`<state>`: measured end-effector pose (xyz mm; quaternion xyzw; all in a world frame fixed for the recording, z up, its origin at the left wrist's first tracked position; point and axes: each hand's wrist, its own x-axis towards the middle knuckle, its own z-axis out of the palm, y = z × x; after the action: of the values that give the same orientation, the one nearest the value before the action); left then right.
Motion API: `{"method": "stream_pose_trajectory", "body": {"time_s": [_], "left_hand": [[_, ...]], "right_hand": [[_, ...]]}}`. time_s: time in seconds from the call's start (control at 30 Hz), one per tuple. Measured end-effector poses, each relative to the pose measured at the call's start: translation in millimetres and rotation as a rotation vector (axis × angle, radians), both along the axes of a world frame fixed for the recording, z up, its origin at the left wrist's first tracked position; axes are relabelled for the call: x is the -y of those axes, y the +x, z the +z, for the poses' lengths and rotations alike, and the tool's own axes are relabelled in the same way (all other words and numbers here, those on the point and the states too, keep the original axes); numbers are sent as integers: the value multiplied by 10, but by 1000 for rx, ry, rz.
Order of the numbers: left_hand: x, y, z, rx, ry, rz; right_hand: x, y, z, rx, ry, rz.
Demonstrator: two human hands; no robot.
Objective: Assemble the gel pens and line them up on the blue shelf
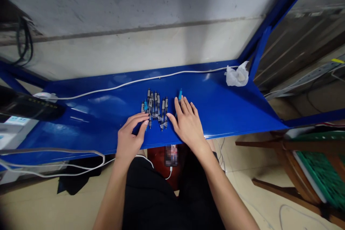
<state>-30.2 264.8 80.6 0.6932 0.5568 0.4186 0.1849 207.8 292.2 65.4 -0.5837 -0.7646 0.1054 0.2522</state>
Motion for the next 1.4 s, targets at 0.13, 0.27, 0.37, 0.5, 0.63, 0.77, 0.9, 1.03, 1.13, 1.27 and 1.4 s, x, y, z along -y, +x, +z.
{"method": "stream_pose_trajectory", "body": {"time_s": [0.13, 0.27, 0.37, 0.5, 0.63, 0.77, 0.9, 1.03, 1.13, 1.27, 1.4], "left_hand": [[-3, 12, -6, 3, 23, -43], [1, 12, -23, -39, 6, -136], [3, -4, -49, -86, -18, -174], [-1, -16, -80, -169, -10, -192], [-12, -10, -119, -190, 20, -179], [-22, -7, -175, -155, 57, -164], [-25, -5, -194, -138, 72, -153], [-17, 9, -160, -138, 67, -159], [-8, 25, -116, -129, 49, -126], [0, 39, -64, -101, 39, -66], [0, 44, -41, -91, 70, -29]], "right_hand": [[49, 15, 61, -2, -5, 93], [170, 18, 151, -136, 0, 125], [426, 10, 74, -296, 127, 79], [1015, -10, -347, -541, 352, 136], [1529, -82, -869, -462, -24, 150], [1696, -191, -1191, 71, -667, 149], [1696, -272, -1296, 309, -862, 234], [1674, -285, -1311, 333, -893, 249], [1652, -281, -1337, 335, -902, 243], [1650, -274, -1412, 351, -931, 229], [1676, -249, -1498, 290, -877, 232]]}}
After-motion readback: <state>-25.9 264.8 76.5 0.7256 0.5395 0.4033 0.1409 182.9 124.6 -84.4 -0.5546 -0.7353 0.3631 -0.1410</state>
